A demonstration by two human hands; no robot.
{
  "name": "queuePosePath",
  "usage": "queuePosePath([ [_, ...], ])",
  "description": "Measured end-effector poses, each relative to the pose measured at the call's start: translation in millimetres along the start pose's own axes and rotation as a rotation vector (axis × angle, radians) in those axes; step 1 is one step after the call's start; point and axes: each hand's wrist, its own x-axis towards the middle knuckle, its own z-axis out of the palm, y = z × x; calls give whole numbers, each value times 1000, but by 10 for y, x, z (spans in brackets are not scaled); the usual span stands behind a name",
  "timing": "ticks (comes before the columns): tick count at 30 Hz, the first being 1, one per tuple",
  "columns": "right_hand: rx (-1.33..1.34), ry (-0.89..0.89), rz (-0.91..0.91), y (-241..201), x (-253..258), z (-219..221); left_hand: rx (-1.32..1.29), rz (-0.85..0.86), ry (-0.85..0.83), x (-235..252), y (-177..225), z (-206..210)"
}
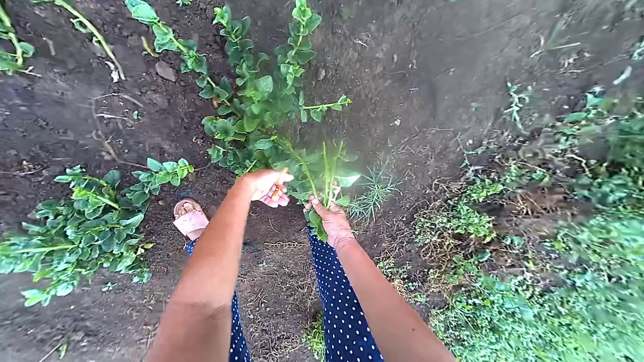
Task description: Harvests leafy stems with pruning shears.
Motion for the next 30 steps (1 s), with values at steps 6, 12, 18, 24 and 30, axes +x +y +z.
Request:
queuePosePath([
  [6,-112,32,-59,53,29,37,11,76,55,-73,54,35],
  [12,79,-131,-47,152,-249,-191,8,277,155,-218,-572,-96],
  [18,330,-461,158,570,-710,-385,191,170,813,-291,-1722,-851],
  [24,424,-523,305,1109,-932,-123,428,268,1059,-4,-1665,-1737],
  [30,271,-437,286,1476,-907,264,860,371,976,462,-1325,-2102],
])
